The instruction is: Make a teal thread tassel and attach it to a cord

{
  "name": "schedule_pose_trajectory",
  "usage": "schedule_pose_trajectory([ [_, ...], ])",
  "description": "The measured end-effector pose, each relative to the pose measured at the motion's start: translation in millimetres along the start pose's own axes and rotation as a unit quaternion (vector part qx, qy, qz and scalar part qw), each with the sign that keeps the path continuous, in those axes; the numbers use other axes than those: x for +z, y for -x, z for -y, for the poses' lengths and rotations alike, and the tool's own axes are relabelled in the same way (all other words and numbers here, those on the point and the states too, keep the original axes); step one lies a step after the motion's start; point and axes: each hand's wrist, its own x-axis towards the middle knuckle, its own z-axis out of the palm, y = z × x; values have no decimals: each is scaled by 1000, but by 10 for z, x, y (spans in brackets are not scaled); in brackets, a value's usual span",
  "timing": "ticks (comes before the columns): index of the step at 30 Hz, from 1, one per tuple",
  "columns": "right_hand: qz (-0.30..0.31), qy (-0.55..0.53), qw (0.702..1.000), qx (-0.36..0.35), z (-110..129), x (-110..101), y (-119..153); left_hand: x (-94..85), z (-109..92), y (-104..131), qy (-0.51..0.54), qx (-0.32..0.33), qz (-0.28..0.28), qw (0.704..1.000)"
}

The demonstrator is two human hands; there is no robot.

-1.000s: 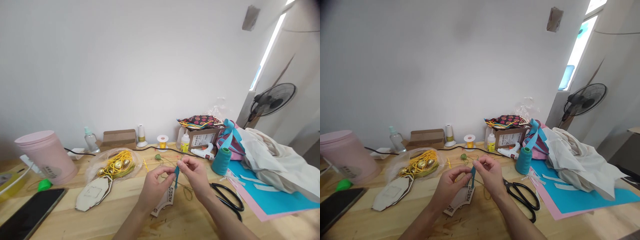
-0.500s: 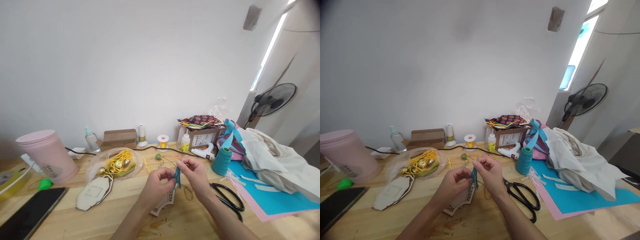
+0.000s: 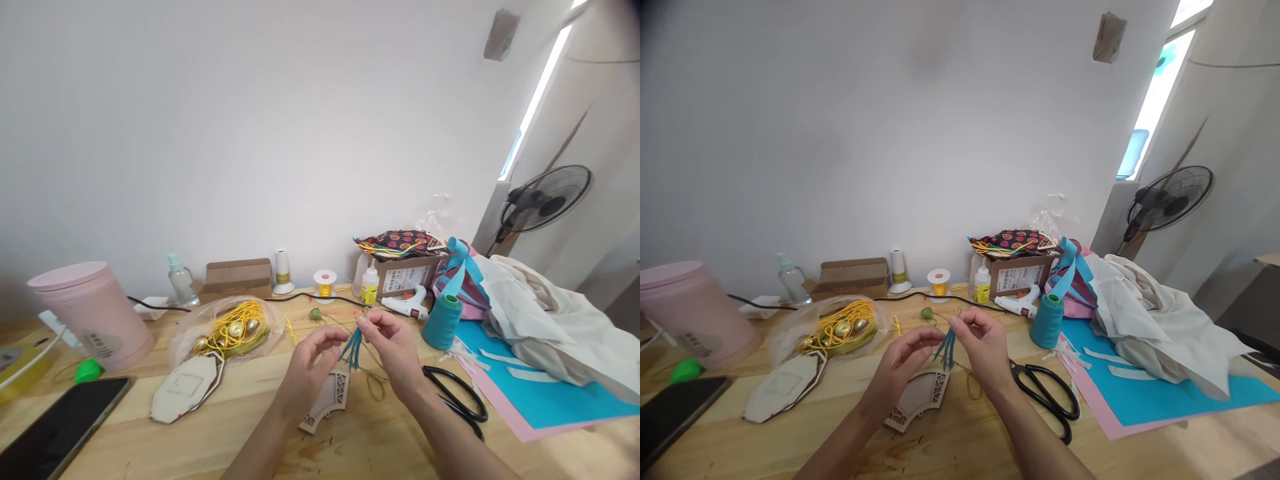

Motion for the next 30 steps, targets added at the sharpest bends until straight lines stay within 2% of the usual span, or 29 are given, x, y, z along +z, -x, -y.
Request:
schedule_pose_trajectory([
  [4, 20, 2, 1000, 3, -35, 17, 21, 40, 0, 10, 8, 0, 5, 1000],
  [11, 16, -1, 1000, 4, -35, 12, 15, 51, 46, -13, 115, -71, 23, 991],
  [19, 19, 8, 1000, 0, -76, 32, 26, 38, 74, -27, 51, -69, 11, 996],
  [24, 5, 7, 1000, 2, -40, 12, 20, 19, 215, -28, -57, -55, 32, 996],
  [27, -8, 13, 1000, -9, -10, -7, 5, -32, 270, -47, -125, -52, -10, 991],
  [30, -11, 15, 1000, -12, 1, -10, -2, -73, 213, -63, -116, -42, -84, 989],
])
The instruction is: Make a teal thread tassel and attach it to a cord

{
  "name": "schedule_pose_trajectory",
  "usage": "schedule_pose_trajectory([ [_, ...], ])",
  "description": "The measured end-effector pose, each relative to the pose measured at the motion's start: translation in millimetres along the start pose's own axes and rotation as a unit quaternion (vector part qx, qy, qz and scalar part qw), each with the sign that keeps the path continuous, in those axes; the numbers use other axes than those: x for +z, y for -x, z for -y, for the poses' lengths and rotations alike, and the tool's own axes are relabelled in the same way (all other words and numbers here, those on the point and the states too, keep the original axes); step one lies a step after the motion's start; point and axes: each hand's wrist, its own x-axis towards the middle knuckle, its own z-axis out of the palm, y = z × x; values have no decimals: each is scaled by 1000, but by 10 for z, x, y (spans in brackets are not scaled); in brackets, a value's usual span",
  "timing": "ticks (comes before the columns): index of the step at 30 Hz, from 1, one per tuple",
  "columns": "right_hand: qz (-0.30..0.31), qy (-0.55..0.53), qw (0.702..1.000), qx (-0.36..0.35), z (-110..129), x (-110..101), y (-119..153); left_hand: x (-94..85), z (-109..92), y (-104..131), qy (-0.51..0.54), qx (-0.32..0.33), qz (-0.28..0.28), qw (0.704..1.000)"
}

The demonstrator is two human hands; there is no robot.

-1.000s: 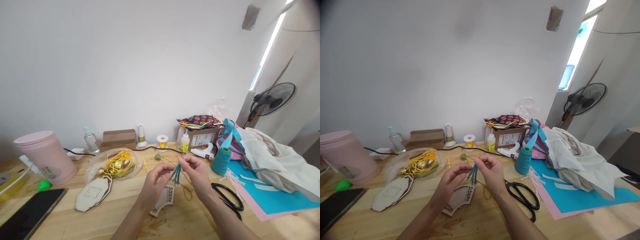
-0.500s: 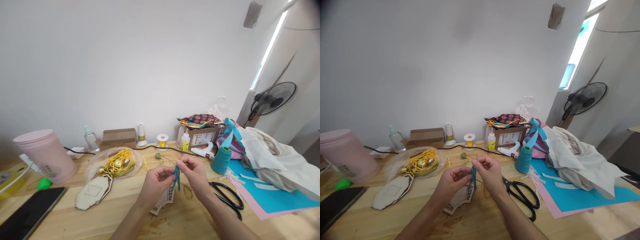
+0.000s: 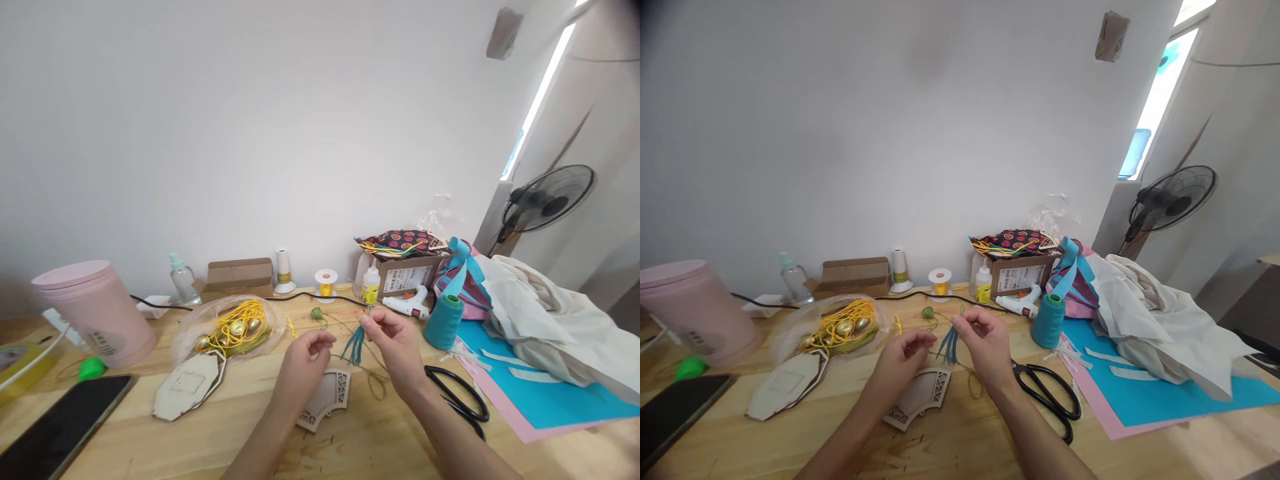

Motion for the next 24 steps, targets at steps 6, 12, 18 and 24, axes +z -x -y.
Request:
schedule_pose_trajectory([
  [6, 20, -9, 1000, 4, -17, 22, 13, 26, -180, 71, 110, 32, 50, 992],
  [12, 20, -18, 1000, 3, -26, 18, 5, 75, -97, 56, 177, 2, 97, 979],
  [18, 24, -11, 1000, 0, -28, 20, 18, 55, -116, 26, 184, 9, 102, 978],
  [24, 12, 15, 1000, 0, -57, 42, 38, 62, -109, 47, 131, -1, 86, 988],
])
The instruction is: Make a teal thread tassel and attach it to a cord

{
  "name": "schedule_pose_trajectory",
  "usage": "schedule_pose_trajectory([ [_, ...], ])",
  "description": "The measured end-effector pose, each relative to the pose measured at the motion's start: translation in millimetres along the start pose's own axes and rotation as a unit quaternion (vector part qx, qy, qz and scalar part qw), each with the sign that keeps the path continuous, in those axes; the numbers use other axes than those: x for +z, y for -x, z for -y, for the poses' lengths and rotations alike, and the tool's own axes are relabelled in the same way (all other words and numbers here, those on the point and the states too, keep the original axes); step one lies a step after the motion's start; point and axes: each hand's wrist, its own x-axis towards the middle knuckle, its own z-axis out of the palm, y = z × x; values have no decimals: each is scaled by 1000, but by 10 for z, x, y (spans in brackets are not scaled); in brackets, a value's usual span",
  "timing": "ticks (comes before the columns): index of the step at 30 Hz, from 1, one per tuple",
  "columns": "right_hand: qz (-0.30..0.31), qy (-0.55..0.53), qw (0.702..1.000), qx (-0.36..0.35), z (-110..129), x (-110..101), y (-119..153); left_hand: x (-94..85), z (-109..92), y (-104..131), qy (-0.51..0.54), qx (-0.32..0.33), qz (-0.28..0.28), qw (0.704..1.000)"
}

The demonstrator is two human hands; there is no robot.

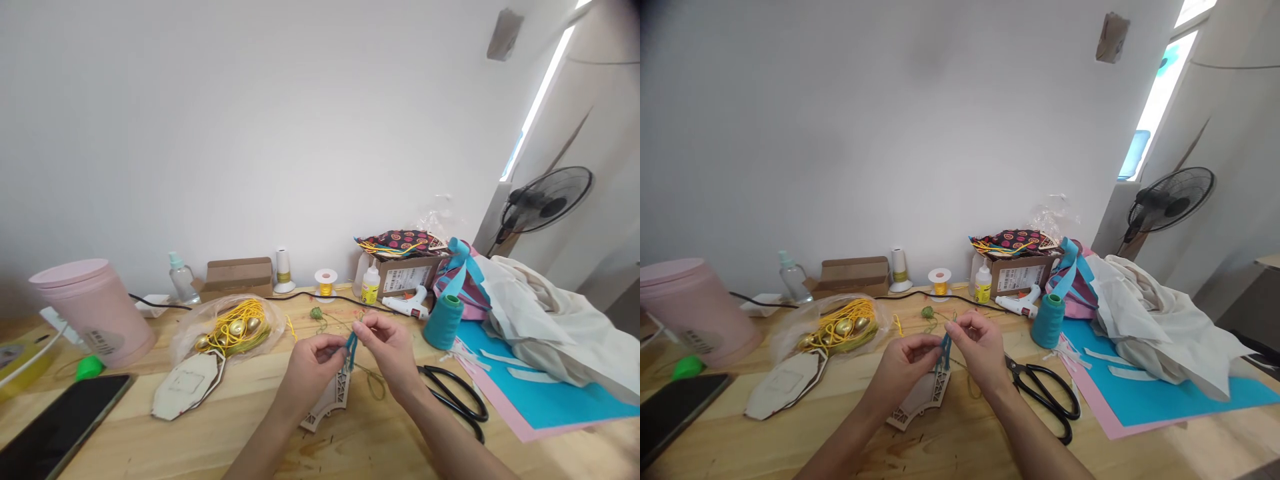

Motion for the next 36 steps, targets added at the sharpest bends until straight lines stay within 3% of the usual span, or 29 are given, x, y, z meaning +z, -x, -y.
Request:
schedule_pose_trajectory([
  [4, 6, 12, 1000, 10, -8, 7, 12, 1, 25, 5, -24, 6, 4, 1000],
  [10, -1, -2, 1000, 4, 20, -13, -5, -7, -3, -4, 52, -31, 52, 997],
  [14, 0, -11, 1000, 5, 12, -15, -13, -1, -14, -11, 50, -54, 54, 996],
  [18, 4, 5, 1000, 2, -3, 1, 2, -1, 31, -15, -10, -38, 27, 999],
  [24, -21, -10, 1000, 8, 36, -23, -19, -77, 104, 4, -229, -3, -27, 973],
  [26, -31, -17, 999, 5, 50, -39, -34, -102, 69, 5, -237, 2, -50, 970],
  [29, -30, -15, 999, 0, 56, -44, -39, -99, -27, 2, -141, 17, -84, 986],
  [32, -10, -11, 1000, 1, 49, -29, -25, -44, -98, 16, -34, 25, -50, 998],
  [36, -5, -12, 1000, 5, 39, -11, -12, 40, -114, 52, -52, 22, 41, 998],
])
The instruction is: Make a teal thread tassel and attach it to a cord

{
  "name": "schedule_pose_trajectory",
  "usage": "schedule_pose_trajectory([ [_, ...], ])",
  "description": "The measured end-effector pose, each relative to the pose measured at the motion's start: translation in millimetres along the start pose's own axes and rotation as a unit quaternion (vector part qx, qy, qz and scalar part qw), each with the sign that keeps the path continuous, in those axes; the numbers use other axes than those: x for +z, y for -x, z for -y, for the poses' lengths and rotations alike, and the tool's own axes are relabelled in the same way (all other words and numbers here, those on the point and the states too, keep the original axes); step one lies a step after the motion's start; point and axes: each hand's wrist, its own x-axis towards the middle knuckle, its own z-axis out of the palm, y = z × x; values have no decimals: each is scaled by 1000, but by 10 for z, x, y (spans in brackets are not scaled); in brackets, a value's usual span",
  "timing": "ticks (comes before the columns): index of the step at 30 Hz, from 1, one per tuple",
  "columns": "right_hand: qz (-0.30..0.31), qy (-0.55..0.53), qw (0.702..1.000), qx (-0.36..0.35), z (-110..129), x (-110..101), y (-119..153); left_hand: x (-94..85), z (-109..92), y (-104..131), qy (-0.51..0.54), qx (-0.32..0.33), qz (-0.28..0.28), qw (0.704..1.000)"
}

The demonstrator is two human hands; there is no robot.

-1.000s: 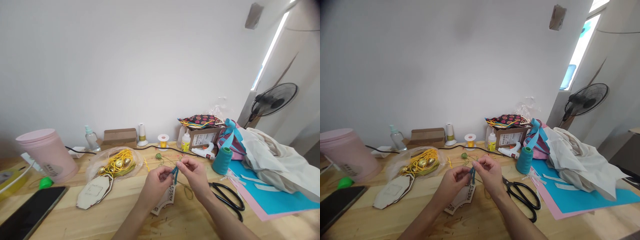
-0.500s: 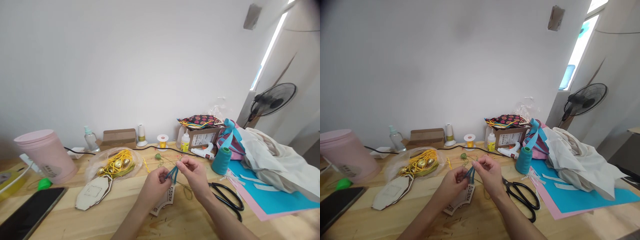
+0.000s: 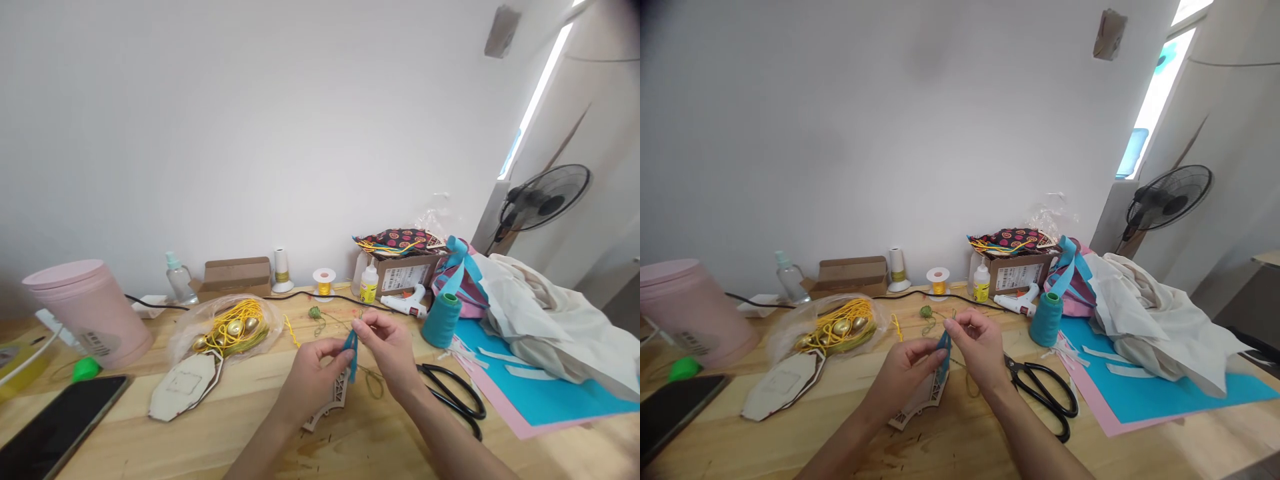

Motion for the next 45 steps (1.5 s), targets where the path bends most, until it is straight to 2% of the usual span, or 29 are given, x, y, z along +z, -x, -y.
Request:
schedule_pose_trajectory([
  [7, -45, 1, 999, -6, 13, -15, -24, -15, 32, -8, 49, -51, 67, 995],
  [9, -63, 3, 998, -10, 8, -33, -32, -40, 79, -14, 22, -70, 69, 995],
  [10, -72, 2, 997, -11, 4, -42, -36, -50, 101, -15, -3, -75, 51, 996],
  [12, -83, -2, 996, -8, -5, -58, -40, -63, 119, -13, -39, -60, -22, 997],
  [14, -66, 6, 998, -10, -12, -60, -38, -61, 94, -8, -22, -22, -100, 994],
  [15, -45, 18, 999, -17, -14, -55, -34, -55, 70, -5, 4, -4, -119, 993],
  [17, 9, 47, 998, -36, -19, -35, -23, -38, 18, -1, 52, 18, -104, 993],
  [19, 52, 73, 995, -45, -25, -12, -14, -21, -13, -2, 63, 26, -52, 996],
  [21, 62, 83, 994, -39, -33, 3, -12, -11, -18, -8, 49, 22, -14, 998],
  [25, 75, 58, 995, -8, -44, -3, -20, -10, -6, -17, 59, -5, 13, 998],
  [27, 65, 26, 997, 17, -51, -25, -29, -13, -5, -14, 80, -16, 28, 996],
  [30, -4, -18, 999, 45, -68, -81, -60, -27, 15, -13, 98, -33, 56, 993],
  [32, -45, -36, 997, 48, -79, -121, -89, -50, 48, -25, 91, -50, 51, 993],
  [34, -65, -39, 996, 40, -81, -143, -108, -76, 80, -41, 64, -58, -9, 996],
  [36, -62, -25, 997, 26, -75, -133, -103, -91, 88, -46, 48, -47, -86, 994],
  [38, -38, -1, 999, 9, -67, -94, -75, -82, 64, -33, 59, -22, -120, 991],
  [42, 31, 32, 999, 6, -72, -11, -10, -24, -4, 12, 42, 20, -47, 998],
  [45, 53, 37, 998, 17, -67, -12, -10, -12, -1, 15, 12, 30, -34, 999],
])
